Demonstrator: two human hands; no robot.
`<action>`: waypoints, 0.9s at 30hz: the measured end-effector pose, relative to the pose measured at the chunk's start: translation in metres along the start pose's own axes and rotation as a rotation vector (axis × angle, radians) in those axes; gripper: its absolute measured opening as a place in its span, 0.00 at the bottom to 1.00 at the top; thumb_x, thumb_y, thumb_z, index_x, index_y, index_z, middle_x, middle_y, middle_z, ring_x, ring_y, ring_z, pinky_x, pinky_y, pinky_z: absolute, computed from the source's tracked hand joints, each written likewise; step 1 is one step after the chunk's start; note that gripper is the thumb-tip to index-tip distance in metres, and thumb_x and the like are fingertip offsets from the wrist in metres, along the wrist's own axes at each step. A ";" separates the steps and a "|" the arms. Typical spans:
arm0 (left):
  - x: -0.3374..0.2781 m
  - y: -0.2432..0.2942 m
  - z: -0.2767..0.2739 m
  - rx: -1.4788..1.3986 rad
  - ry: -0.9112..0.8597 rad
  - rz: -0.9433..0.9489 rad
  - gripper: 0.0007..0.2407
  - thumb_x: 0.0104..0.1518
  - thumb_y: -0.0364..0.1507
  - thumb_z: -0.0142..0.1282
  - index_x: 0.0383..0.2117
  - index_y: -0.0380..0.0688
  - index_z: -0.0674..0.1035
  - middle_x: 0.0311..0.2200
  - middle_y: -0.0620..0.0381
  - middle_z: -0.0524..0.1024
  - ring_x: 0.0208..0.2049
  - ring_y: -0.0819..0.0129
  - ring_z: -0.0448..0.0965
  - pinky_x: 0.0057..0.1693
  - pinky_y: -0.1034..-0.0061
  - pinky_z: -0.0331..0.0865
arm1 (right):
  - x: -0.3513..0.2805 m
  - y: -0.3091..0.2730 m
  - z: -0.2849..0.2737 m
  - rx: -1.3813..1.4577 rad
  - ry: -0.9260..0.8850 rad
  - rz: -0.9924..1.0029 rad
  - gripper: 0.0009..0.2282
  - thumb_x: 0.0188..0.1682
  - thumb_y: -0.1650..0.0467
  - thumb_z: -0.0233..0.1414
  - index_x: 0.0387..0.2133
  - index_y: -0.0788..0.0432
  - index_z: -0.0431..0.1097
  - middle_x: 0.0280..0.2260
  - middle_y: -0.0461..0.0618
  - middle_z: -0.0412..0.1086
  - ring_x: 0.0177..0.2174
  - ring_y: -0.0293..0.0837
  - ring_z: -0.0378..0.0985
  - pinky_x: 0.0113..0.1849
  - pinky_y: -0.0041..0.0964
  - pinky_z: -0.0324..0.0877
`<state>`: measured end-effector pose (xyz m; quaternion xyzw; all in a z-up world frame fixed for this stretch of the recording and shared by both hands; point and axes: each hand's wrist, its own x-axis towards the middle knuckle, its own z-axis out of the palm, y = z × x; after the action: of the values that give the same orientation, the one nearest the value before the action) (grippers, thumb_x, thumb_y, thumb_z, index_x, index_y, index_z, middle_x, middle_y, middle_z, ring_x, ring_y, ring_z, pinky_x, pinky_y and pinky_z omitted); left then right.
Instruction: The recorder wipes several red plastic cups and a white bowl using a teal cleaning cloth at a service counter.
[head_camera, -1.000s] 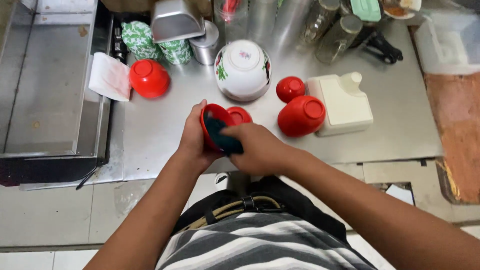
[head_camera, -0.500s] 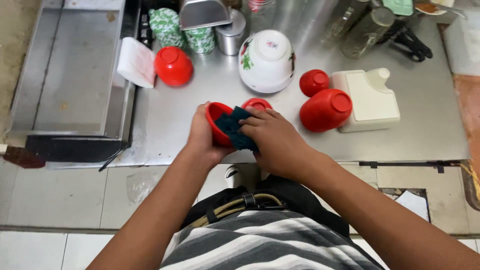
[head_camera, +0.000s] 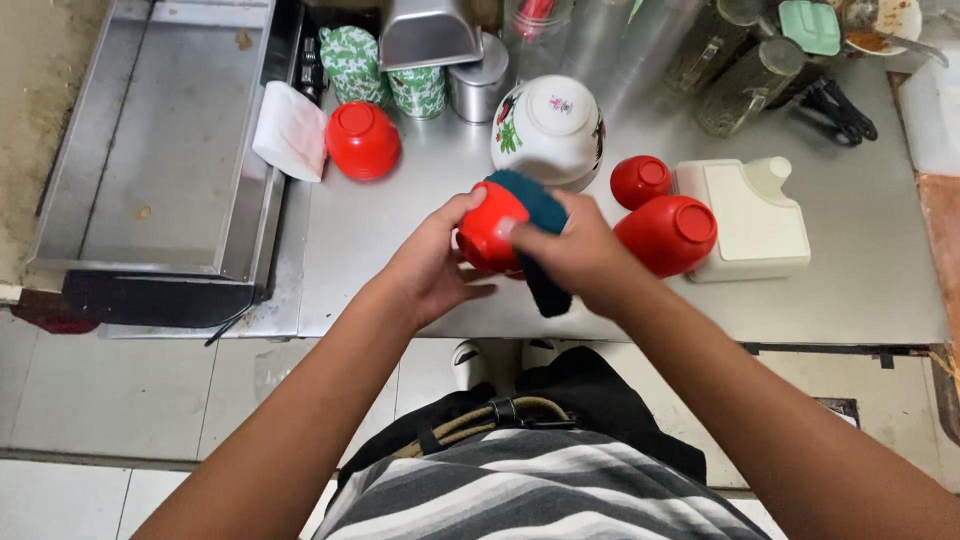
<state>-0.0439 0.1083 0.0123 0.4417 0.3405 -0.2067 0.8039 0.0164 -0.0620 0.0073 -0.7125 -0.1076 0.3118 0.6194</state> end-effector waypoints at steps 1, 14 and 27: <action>0.007 -0.001 -0.003 0.005 -0.004 -0.003 0.22 0.60 0.48 0.45 0.55 0.51 0.70 0.49 0.48 0.73 0.49 0.54 0.76 0.55 0.57 0.68 | 0.002 -0.004 0.001 0.002 0.006 0.001 0.17 0.44 0.70 0.57 0.48 0.62 0.70 0.35 0.52 0.76 0.30 0.43 0.80 0.34 0.39 0.78; 0.102 -0.027 -0.002 -0.023 0.427 0.548 0.17 0.57 0.40 0.57 0.27 0.34 0.82 0.27 0.53 0.81 0.27 0.69 0.78 0.38 0.71 0.73 | -0.007 0.001 0.021 -0.546 0.447 -0.667 0.14 0.56 0.66 0.55 0.48 0.65 0.72 0.41 0.63 0.76 0.40 0.53 0.77 0.44 0.45 0.71; 0.058 -0.006 0.010 -0.163 0.085 0.452 0.13 0.63 0.36 0.50 0.39 0.39 0.79 0.36 0.55 0.79 0.31 0.71 0.80 0.42 0.70 0.75 | 0.010 0.009 0.018 -0.379 0.198 -0.819 0.09 0.56 0.69 0.56 0.37 0.66 0.72 0.47 0.60 0.74 0.49 0.45 0.76 0.53 0.37 0.67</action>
<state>-0.0047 0.0947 -0.0301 0.4488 0.2822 0.0255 0.8475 0.0117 -0.0440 -0.0052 -0.7382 -0.3757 -0.0532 0.5578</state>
